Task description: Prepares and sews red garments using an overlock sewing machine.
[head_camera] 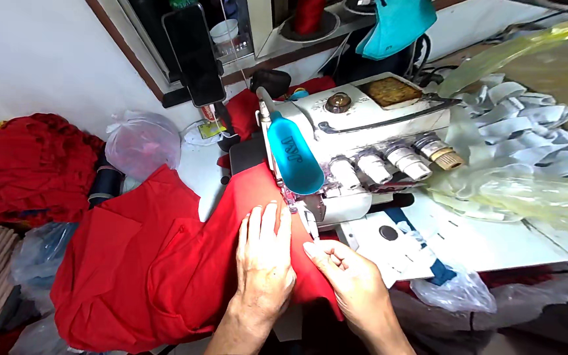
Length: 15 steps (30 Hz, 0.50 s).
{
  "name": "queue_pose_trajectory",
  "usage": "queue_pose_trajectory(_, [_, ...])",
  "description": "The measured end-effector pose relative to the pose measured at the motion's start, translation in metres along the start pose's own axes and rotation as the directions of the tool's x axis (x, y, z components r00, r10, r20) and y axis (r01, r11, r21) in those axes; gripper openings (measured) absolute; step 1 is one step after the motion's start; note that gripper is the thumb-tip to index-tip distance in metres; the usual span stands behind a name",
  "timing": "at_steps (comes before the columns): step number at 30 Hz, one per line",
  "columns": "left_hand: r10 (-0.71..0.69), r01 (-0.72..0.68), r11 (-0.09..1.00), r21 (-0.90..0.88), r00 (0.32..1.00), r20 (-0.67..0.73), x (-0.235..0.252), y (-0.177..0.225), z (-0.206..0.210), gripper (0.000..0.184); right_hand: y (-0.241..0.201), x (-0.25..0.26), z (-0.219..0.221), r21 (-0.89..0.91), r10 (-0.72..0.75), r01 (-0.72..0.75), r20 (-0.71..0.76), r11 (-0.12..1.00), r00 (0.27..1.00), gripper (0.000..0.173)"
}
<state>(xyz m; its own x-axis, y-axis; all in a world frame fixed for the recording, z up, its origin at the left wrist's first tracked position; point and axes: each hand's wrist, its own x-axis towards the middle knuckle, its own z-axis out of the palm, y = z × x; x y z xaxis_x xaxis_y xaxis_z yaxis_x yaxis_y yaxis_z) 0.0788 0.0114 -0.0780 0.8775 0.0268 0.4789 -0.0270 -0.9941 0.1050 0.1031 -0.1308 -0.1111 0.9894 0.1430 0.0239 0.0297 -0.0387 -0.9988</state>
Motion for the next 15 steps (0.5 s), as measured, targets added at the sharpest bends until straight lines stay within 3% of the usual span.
queue_pose_trajectory(9, [-0.04,0.042,0.982,-0.187,0.999,0.013,0.009,-0.012,0.007,0.042,0.001,0.01,0.005,-0.013,-0.027,0.027,-0.021,1.0,0.999,0.018])
queue_pose_trajectory(12, [-0.044,0.051,0.959,-0.279,0.998,0.033,0.004,-0.018,0.001,0.043,0.001,0.009,-0.005,-0.038,0.02,-0.017,0.059,0.999,0.998,0.019])
queue_pose_trajectory(15, [-0.068,0.036,0.941,-0.337,0.994,-0.083,-0.015,-0.024,-0.013,0.034,-0.002,0.0,-0.025,-0.017,0.131,-0.13,0.214,0.991,0.968,0.017])
